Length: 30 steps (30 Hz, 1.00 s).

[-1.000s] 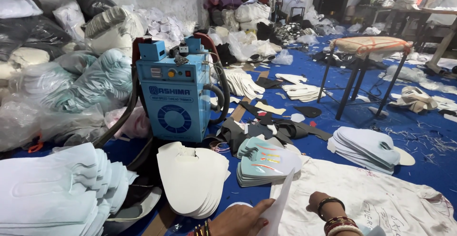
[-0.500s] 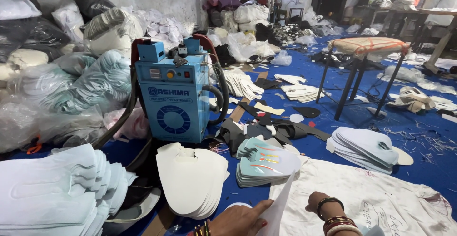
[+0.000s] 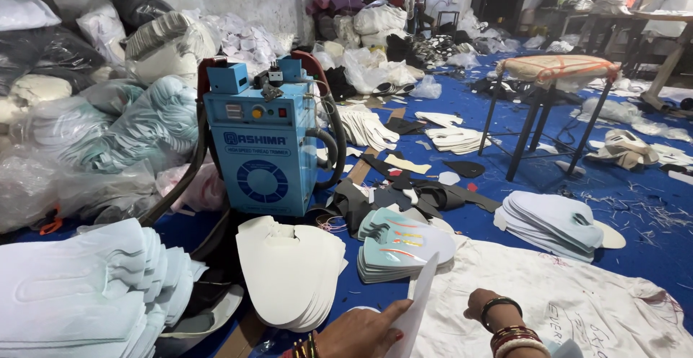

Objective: The person aligns and stacks white lining inserts onto shoe upper components.

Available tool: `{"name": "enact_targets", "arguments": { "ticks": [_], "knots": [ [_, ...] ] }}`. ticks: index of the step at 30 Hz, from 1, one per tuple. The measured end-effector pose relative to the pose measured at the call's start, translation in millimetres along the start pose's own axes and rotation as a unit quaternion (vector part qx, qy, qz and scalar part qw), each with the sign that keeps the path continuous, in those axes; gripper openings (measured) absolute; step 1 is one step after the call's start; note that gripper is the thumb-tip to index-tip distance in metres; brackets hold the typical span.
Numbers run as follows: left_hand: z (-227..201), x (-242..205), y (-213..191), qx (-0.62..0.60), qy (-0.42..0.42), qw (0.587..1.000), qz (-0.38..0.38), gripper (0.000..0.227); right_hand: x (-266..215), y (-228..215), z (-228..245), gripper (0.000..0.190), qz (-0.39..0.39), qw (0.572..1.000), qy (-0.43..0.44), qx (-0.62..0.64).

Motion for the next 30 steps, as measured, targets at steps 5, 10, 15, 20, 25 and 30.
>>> {"name": "enact_targets", "arguments": {
  "ticks": [5, 10, 15, 20, 25, 30],
  "knots": [
    [-3, -2, -4, 0.006, 0.017, 0.999, -0.028, 0.060, 2, 0, -2, 0.040, 0.002, 1.000, 0.011, 0.010],
    [-21, -13, -24, -0.006, 0.043, 0.997, -0.060, 0.059, -11, 14, 6, 0.052, 0.100, 0.966, 0.023, 0.236],
    [-14, -34, -68, -0.127, -0.019, 0.985, -0.119, 0.059, -69, 4, 80, 0.079, 0.194, 0.784, -0.114, 0.579],
    [58, -44, -72, -0.216, 0.033, 0.928, -0.301, 0.054, -141, 20, 121, 0.087, 0.313, 0.540, -0.230, 0.747],
    [145, -35, -18, -0.402, -0.168, 0.868, -0.238, 0.066, -158, 24, 85, 0.040, 0.160, 0.598, -0.263, 0.740],
    [199, -27, 55, -0.503, -0.165, 0.819, -0.222, 0.066, -193, 18, 108, 0.045, 0.113, 0.695, -0.179, 0.687]
  ]
}}
Point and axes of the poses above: each hand's wrist, its own x-axis towards the middle knuckle, its own y-axis out of the palm, z = x × y, the point moved 9 cm from there along x, towards the middle knuckle, and after that the axes turned 6 degrees about x, right-handed, at the moved point
